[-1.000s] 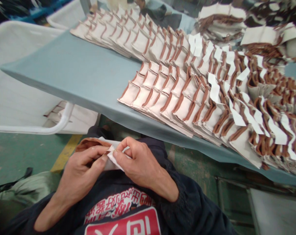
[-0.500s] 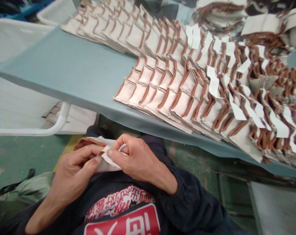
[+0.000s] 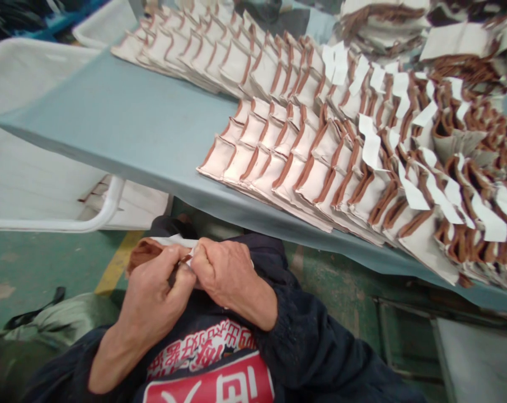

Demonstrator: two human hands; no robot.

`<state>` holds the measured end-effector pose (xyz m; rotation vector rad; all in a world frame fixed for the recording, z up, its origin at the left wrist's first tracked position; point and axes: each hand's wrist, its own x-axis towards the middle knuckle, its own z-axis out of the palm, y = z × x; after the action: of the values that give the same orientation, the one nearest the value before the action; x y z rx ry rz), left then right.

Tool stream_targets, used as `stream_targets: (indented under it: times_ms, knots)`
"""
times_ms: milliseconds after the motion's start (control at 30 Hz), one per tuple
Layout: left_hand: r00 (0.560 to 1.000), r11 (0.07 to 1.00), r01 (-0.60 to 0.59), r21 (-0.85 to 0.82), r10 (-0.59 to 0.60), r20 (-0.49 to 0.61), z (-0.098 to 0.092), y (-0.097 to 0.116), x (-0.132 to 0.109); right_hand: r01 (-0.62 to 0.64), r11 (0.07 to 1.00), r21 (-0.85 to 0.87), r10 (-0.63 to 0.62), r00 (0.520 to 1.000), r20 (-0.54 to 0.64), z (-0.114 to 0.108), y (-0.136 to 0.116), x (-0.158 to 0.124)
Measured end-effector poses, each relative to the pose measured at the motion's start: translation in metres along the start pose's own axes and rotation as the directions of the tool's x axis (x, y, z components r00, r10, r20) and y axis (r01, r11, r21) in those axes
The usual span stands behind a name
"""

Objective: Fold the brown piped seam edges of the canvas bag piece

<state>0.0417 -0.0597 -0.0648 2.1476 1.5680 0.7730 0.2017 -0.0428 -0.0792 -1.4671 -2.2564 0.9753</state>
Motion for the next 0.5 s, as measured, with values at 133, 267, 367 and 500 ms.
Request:
stream_targets:
  times_ms: [133, 267, 367, 500]
  knots:
    - [0.997, 0.992, -0.076, 0.102, 0.077, -0.005, 0.001, -0.005, 0.001, 0.01, 0.998, 0.062, -0.01, 1.0, 0.007, 0.005, 0.004, 0.003]
    - [0.98, 0.966, -0.191, 0.172, 0.199, -0.03, -0.003, -0.008, 0.006, -0.147, 0.932, 0.332, 0.153, 0.988, 0.009, 0.004, -0.001, 0.011]
    - [0.958, 0.937, -0.276, 0.217, 0.287, -0.023, -0.004, -0.005, 0.007, -0.202, 0.893, 0.401, 0.189, 0.979, 0.073, 0.003, 0.0, 0.019]
    - [0.964, 0.964, -0.266, 0.005, 0.266, 0.016, -0.006, 0.002, 0.009, -0.188, 0.897, 0.401, 0.157, 0.981, 0.11, -0.001, 0.006, 0.025]
